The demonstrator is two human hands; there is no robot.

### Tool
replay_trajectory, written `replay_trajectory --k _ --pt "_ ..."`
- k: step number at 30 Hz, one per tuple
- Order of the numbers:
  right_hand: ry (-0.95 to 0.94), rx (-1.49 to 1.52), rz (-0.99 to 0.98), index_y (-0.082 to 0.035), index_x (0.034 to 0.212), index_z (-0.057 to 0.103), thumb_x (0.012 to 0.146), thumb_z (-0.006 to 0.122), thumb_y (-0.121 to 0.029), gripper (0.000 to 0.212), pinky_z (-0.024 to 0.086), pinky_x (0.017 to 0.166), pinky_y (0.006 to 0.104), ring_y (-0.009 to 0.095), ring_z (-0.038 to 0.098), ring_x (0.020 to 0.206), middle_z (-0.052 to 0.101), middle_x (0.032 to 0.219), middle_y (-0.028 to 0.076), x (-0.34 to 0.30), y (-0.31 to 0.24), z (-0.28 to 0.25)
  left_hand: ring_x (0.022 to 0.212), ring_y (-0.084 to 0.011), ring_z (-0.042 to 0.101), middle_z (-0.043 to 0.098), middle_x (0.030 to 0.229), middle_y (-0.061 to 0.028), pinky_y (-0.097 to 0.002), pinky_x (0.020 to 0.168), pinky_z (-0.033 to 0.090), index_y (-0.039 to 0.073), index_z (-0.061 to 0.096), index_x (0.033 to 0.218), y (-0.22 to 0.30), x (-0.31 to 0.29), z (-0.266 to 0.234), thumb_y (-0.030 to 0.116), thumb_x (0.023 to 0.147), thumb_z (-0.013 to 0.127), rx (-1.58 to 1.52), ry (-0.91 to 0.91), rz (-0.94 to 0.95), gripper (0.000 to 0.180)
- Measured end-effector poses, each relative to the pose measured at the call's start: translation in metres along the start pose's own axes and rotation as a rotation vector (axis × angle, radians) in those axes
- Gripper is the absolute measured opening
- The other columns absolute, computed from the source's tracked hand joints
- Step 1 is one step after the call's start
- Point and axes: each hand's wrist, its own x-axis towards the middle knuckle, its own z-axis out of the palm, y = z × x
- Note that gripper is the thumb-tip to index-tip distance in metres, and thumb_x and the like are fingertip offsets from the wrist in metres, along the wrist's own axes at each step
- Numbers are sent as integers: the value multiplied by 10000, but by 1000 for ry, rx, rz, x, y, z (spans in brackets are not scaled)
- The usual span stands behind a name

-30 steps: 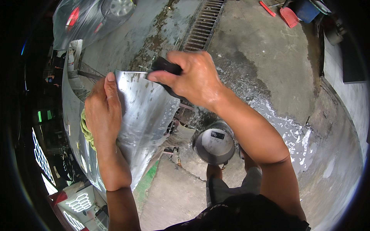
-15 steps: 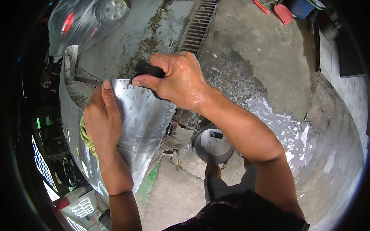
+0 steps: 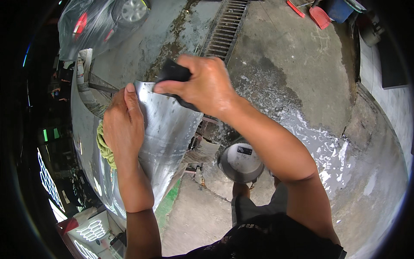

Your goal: The person applies a transparent protective film to a silver car bumper. They use a squeegee to smooth the film and a green cloth to wipe the surface, repeatedly smoothing and wiping different sections of the bumper.

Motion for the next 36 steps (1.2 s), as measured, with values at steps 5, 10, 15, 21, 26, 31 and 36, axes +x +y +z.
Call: replay_trajectory --k 5,10,15,21,26,31,36 --pt "21 45 62 -26 888 766 749 970 -422 466 557 630 337 128 646 625 723 725 75 -5 9 -9 1200 -455 638 637 1363 -214 -492 931 553 101 685 1348 -17 -29 -23 357 911 817 16 219 136 524" --pt "29 105 92 -26 927 756 776 958 -397 449 554 633 328 93 633 661 730 736 59 -23 35 -16 1311 -468 557 511 1484 -292 -526 1006 530 133 618 1420 -72 -84 -7 345 712 969 -224 215 -90 818" --pt "15 39 69 -24 892 709 817 926 -410 449 532 610 330 83 577 643 704 709 67 -17 25 -9 1002 -392 674 670 1155 -219 -489 823 570 18 659 1020 -43 -42 11 169 695 882 -283 458 257 422" --pt "-34 254 63 -12 905 731 814 925 -424 464 528 626 343 102 586 656 680 731 109 -26 30 -7 779 -362 680 676 952 -144 -460 707 572 40 659 915 8 15 11 151 642 849 -420 463 465 351" --pt "-5 120 -7 -3 896 749 805 941 -307 371 531 639 324 127 614 665 705 750 76 3 -2 -9 956 -378 710 692 1128 -184 -470 844 580 58 686 904 -33 -22 3 243 676 873 -403 269 512 348" --pt "-24 155 89 -10 859 738 811 930 -340 385 535 610 367 228 641 607 694 718 128 -21 32 -12 1414 -360 520 434 1607 -237 -447 1170 419 10 713 1108 -62 -24 -9 280 768 857 -1000 2 216 457" --pt "37 27 -66 -15 824 724 816 935 -304 358 513 570 356 162 614 582 697 704 110 -2 6 -3 1041 -265 719 711 1190 -176 -381 966 549 -39 651 1285 -41 -14 -14 166 733 807 -838 -122 96 610"
